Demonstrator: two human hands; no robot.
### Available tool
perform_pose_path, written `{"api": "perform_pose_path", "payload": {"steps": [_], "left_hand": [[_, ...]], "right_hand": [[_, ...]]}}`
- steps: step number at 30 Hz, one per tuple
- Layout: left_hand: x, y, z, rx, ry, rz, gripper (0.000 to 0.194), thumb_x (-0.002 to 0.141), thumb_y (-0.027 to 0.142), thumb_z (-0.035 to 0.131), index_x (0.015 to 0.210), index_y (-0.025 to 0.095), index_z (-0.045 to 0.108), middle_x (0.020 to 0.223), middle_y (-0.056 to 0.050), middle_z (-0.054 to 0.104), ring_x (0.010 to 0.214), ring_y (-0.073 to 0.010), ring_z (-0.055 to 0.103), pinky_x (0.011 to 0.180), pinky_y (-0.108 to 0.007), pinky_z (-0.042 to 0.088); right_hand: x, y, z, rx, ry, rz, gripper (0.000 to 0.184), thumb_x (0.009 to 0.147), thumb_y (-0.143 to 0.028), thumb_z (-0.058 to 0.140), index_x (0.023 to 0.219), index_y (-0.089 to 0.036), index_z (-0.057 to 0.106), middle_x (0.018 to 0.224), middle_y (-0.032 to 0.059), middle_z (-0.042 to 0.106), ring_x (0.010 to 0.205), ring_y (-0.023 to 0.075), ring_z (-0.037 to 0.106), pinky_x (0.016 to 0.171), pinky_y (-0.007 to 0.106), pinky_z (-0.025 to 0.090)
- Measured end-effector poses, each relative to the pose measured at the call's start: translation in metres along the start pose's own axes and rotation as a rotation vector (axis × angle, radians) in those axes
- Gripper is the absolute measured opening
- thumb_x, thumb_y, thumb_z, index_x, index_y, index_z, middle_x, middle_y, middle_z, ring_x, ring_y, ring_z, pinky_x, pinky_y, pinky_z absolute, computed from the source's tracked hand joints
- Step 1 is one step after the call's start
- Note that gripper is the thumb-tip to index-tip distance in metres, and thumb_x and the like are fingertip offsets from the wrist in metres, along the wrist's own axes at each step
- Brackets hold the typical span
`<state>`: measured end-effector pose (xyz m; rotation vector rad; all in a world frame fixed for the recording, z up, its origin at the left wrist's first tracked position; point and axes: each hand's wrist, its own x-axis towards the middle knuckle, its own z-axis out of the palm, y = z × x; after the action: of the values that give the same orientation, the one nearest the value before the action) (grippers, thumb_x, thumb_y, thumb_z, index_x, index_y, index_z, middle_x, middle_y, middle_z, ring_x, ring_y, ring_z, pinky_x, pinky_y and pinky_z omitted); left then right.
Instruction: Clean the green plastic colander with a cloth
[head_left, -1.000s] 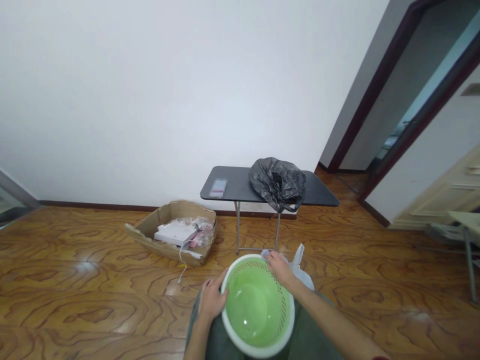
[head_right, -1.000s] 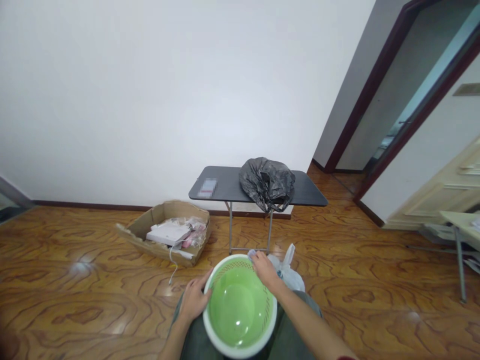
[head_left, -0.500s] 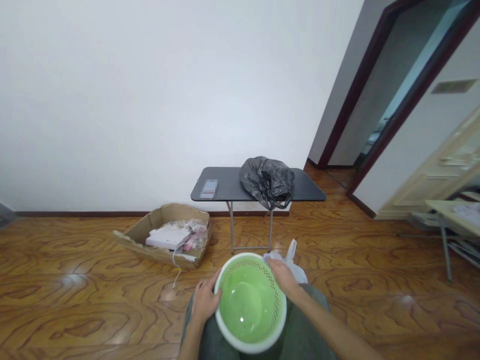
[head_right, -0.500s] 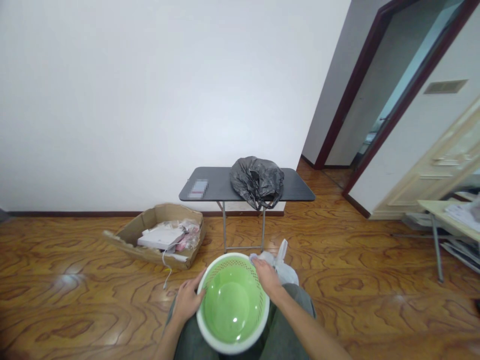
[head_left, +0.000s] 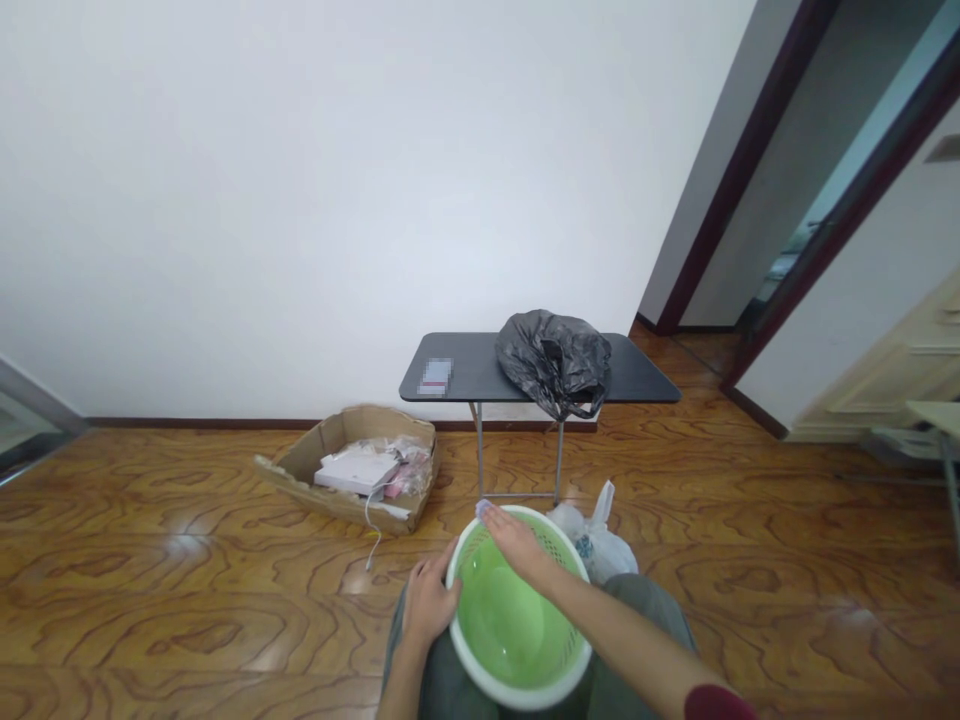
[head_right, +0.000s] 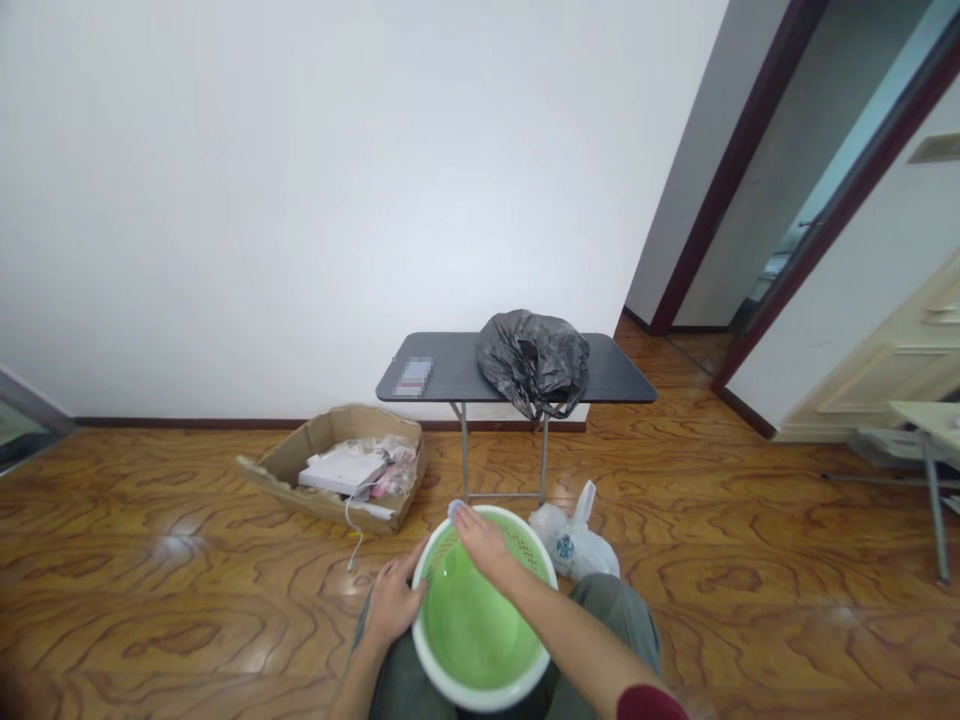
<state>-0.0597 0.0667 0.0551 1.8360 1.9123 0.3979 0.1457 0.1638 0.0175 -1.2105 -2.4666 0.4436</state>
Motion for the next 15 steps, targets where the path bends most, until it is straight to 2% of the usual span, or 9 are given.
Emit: {"api": "perform_pose_path", "payload": {"steps": [3, 7, 11, 15], "left_hand": [[0.0, 0.001, 0.001, -0.003, 0.002, 0.007, 0.07, 0.086, 0.013, 0.052, 0.154, 0.032, 0.049, 0.134, -0.003, 0.074, 0.121, -0.0181, 0.065, 0.121, -0.036, 0.031], [0.001, 0.001, 0.002, -0.018, 0.007, 0.016, 0.07, 0.086, 0.014, 0.053, 0.154, 0.032, 0.05, 0.132, -0.002, 0.075, 0.121, -0.0195, 0.065, 0.12, -0.038, 0.032], [0.002, -0.001, 0.004, -0.021, 0.02, 0.026, 0.069, 0.086, 0.015, 0.052, 0.153, 0.031, 0.051, 0.132, -0.003, 0.075, 0.122, -0.0195, 0.065, 0.118, -0.038, 0.034], [0.002, 0.001, 0.002, 0.007, 0.008, 0.038, 0.068, 0.087, 0.016, 0.051, 0.153, 0.032, 0.05, 0.127, -0.003, 0.077, 0.12, -0.0193, 0.065, 0.116, -0.037, 0.035]], "right_hand": [[-0.008, 0.016, -0.004, -0.058, -0.005, -0.041, 0.076, 0.08, 0.012, 0.034, 0.149, -0.014, 0.054, 0.155, 0.0119, 0.052, 0.144, 0.0233, 0.052, 0.123, 0.041, 0.045], [-0.033, 0.052, -0.029, -0.146, -0.008, 0.017, 0.069, 0.082, 0.01, 0.034, 0.143, -0.009, 0.059, 0.149, 0.0165, 0.059, 0.14, 0.022, 0.056, 0.118, 0.04, 0.05], [-0.085, 0.082, -0.045, -0.157, 0.033, 0.095, 0.066, 0.084, 0.006, 0.037, 0.141, -0.015, 0.062, 0.148, 0.0142, 0.062, 0.137, 0.0212, 0.059, 0.116, 0.042, 0.051], [-0.143, 0.088, -0.041, -0.178, 0.039, 0.213, 0.062, 0.087, 0.0, 0.041, 0.143, -0.018, 0.061, 0.146, 0.0132, 0.065, 0.135, 0.0233, 0.062, 0.114, 0.044, 0.053]]}}
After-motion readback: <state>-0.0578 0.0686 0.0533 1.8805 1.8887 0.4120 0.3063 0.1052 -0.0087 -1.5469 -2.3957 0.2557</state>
